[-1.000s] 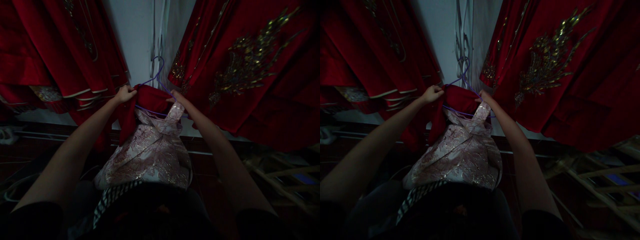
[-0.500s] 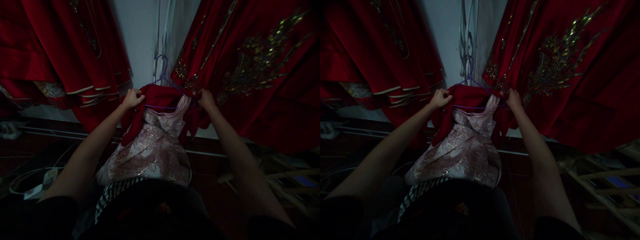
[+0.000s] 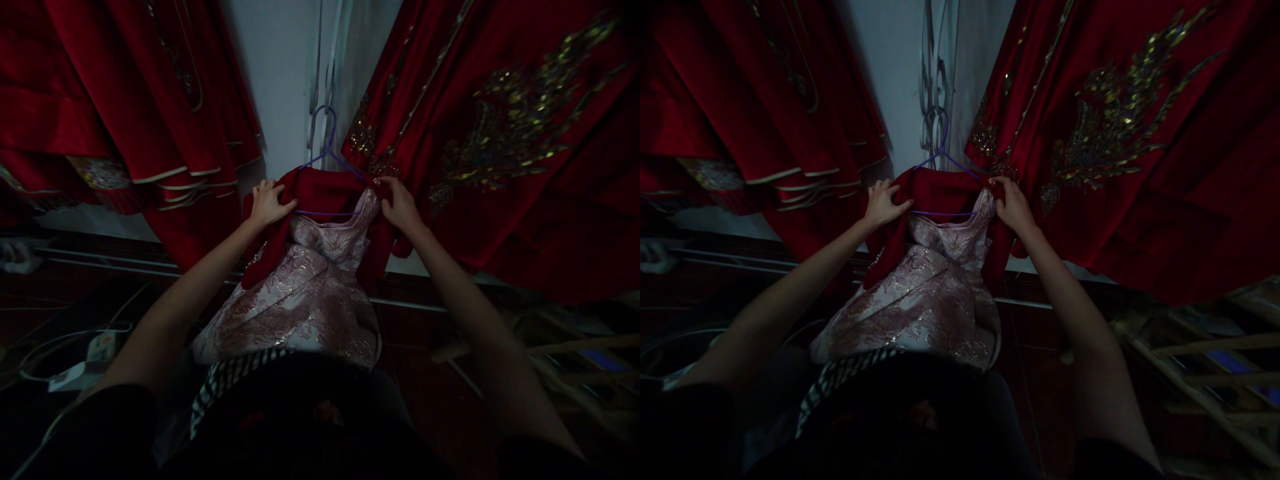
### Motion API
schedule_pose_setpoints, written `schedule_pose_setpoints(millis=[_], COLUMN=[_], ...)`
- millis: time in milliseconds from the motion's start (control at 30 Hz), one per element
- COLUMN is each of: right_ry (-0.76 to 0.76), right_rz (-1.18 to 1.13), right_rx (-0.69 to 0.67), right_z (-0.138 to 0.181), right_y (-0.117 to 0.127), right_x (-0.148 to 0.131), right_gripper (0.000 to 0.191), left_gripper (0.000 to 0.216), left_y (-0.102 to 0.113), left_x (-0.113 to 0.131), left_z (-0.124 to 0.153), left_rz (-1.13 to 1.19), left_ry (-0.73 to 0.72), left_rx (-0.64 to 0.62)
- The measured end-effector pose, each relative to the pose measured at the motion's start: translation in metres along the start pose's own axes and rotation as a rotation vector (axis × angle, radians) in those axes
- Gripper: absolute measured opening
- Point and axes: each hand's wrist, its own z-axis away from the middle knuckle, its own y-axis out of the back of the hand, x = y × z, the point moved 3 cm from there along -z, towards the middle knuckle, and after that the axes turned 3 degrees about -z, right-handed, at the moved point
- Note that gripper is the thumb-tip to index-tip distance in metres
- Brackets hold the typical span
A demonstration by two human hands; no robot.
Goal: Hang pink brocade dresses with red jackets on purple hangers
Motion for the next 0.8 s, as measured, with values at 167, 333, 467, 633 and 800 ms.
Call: schedule_pose_setpoints(millis=[167,333,467,633,800], right_ry=[-0.012,-0.045,-0.037,-0.056,-0.074], right_rz=[-0.042,-0.001,-0.013,0.040,0.055], right_rx=[0.103,0.170,0.194,0.231,0.173], right_z=[0.002,0.006,0.000,-0.017,-0.023], right_y=[-0.021,-0.037,-0.048,-0.055,-0.069], right_x=[0.006,-0.004,-0.019,-0.010,0.002], right_gripper=[0.030,0.026,0.031,0.060,0.056], left_gripper=[0.051,0.043,0.039,0.035,0.034], left_y=[0.008,0.013,0.007,0.004,0.004], left_x=[-0.010,-0.014,-0.007,-0.005,-0.007], left_z=[0.009,0.014,0.014,0.012,0.012], left_rz=[-0.010,0.002,-0.028,-0.038,-0.040], left_ry=[-0.122,-0.178,-0.126,-0.135,-0.125], left_rx=[-0.109,-0.167,-0.122,-0.102,-0.080])
